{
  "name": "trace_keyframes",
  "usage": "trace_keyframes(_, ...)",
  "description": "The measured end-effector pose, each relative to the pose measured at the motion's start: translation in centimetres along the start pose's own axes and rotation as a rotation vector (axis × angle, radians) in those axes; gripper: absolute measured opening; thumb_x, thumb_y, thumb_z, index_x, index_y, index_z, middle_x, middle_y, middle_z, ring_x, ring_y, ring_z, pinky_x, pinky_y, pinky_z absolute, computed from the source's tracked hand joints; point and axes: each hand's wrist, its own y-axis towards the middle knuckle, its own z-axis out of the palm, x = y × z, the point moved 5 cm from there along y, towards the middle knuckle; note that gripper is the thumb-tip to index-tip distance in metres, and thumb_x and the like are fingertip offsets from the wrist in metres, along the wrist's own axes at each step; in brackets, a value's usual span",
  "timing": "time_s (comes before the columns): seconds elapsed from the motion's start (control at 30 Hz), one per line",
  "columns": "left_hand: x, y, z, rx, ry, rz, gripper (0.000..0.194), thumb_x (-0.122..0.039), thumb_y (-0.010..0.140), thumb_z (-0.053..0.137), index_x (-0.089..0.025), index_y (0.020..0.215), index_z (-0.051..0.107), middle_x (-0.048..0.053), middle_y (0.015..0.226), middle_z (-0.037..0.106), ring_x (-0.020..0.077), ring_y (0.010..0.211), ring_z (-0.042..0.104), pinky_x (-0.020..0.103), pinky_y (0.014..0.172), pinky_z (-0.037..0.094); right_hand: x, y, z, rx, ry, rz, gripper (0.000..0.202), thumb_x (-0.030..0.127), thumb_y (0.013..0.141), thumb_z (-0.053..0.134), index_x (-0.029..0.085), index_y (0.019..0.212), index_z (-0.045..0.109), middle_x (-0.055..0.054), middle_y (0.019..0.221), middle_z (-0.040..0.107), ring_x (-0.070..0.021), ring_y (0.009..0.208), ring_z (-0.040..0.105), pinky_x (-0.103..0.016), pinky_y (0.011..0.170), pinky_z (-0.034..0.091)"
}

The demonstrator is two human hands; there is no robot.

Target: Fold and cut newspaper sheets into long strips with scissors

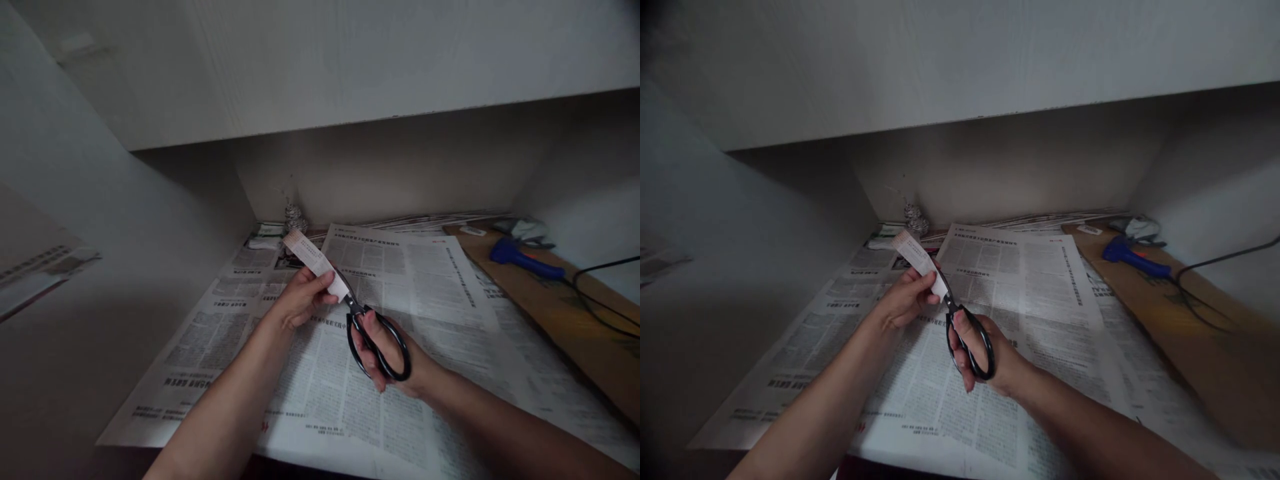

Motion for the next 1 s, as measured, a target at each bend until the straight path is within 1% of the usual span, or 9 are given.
trace_keyframes(0.07,0.0,0.2,-0.2,-0.023,-0.017,-0.01,0.043,-0.043,0.07,0.089,-0.015,0.095,0.068,0.0,0.075,0.073,0.0125,0.057,0.069,0.019,0.045,0.057,0.2,0.0,0.0,0.004,-0.013,-0.004,0.071,0.089,0.079,0.05,0.019,0.073,0.053,0.008,0.05,0.047,-0.0048,0.031,0.04,-0.018,0.032,0.029)
trace_keyframes(0.13,0.2,0.3,-0.3,-0.04,-0.016,-0.032,0.042,-0.05,0.075,0.083,-0.015,0.094,0.068,0.001,0.074,0.073,0.0123,0.054,0.068,0.02,0.044,0.057,0.1,0.1,-0.1,0.015,-0.011,0.007,0.07,0.088,0.081,0.048,0.019,0.075,0.054,0.007,0.051,0.048,-0.0056,0.032,0.043,-0.018,0.034,0.031)
trace_keyframes(0.23,0.8,0.2,-0.1,-0.028,0.011,-0.062,0.044,-0.049,0.069,0.088,-0.013,0.084,0.069,0.0,0.066,0.07,0.0091,0.047,0.062,0.015,0.037,0.049,-0.1,0.2,-0.1,0.067,0.003,0.001,0.072,0.088,0.084,0.042,0.018,0.08,0.055,0.005,0.057,0.053,-0.0076,0.038,0.051,-0.019,0.038,0.031)
trace_keyframes(0.3,1.2,0.1,0.2,-0.004,0.028,-0.078,0.044,-0.045,0.063,0.092,-0.01,0.079,0.07,0.001,0.064,0.069,0.008,0.046,0.06,0.013,0.036,0.046,-0.1,0.2,-0.1,0.099,0.013,-0.033,0.074,0.089,0.085,0.038,0.017,0.083,0.057,0.003,0.062,0.056,-0.0093,0.045,0.058,-0.019,0.043,0.033)
trace_keyframes(0.43,1.4,0.0,0.4,0.008,0.043,-0.09,0.043,-0.039,0.058,0.095,-0.009,0.078,0.072,0.002,0.069,0.072,0.0096,0.056,0.066,0.013,0.046,0.053,-0.1,0.3,-0.3,0.109,0.052,-0.039,0.078,0.09,0.084,0.036,0.016,0.088,0.059,0.001,0.066,0.058,-0.0116,0.053,0.063,-0.022,0.05,0.037)
trace_keyframes(0.6,1.2,0.2,0.2,-0.002,0.049,-0.089,0.045,-0.039,0.054,0.097,-0.009,0.077,0.073,0.003,0.07,0.073,0.0107,0.058,0.067,0.015,0.048,0.055,-0.5,0.3,-0.6,0.061,0.057,-0.029,0.077,0.091,0.084,0.034,0.018,0.083,0.058,0.003,0.059,0.054,-0.0087,0.042,0.054,-0.021,0.044,0.032)
trace_keyframes(0.7,1.1,0.2,0.1,-0.017,0.037,-0.086,0.045,-0.038,0.052,0.098,-0.009,0.077,0.074,0.003,0.071,0.074,0.01,0.057,0.066,0.014,0.047,0.054,-0.5,0.3,-0.7,0.035,0.021,-0.012,0.078,0.094,0.079,0.037,0.018,0.077,0.055,0.005,0.054,0.051,-0.0076,0.036,0.049,-0.02,0.038,0.029)
trace_keyframes(0.9,0.7,0.0,0.0,-0.065,0.007,-0.072,0.032,-0.025,0.063,0.094,-0.009,0.082,0.074,0.004,0.075,0.074,0.0107,0.063,0.069,0.013,0.051,0.056,0.4,0.1,-0.6,-0.067,-0.089,0.014,0.075,0.095,0.071,0.05,0.019,0.07,0.052,0.007,0.048,0.047,-0.0057,0.031,0.041,-0.019,0.031,0.032)
trace_keyframes(1.0,0.3,0.1,-0.2,-0.089,-0.018,-0.049,0.034,-0.032,0.066,0.092,-0.011,0.084,0.072,0.002,0.075,0.074,0.01,0.06,0.068,0.015,0.05,0.057,0.6,0.1,-0.5,-0.078,-0.116,0.012,0.074,0.093,0.071,0.053,0.02,0.067,0.05,0.008,0.046,0.045,-0.0048,0.029,0.038,-0.018,0.029,0.032)
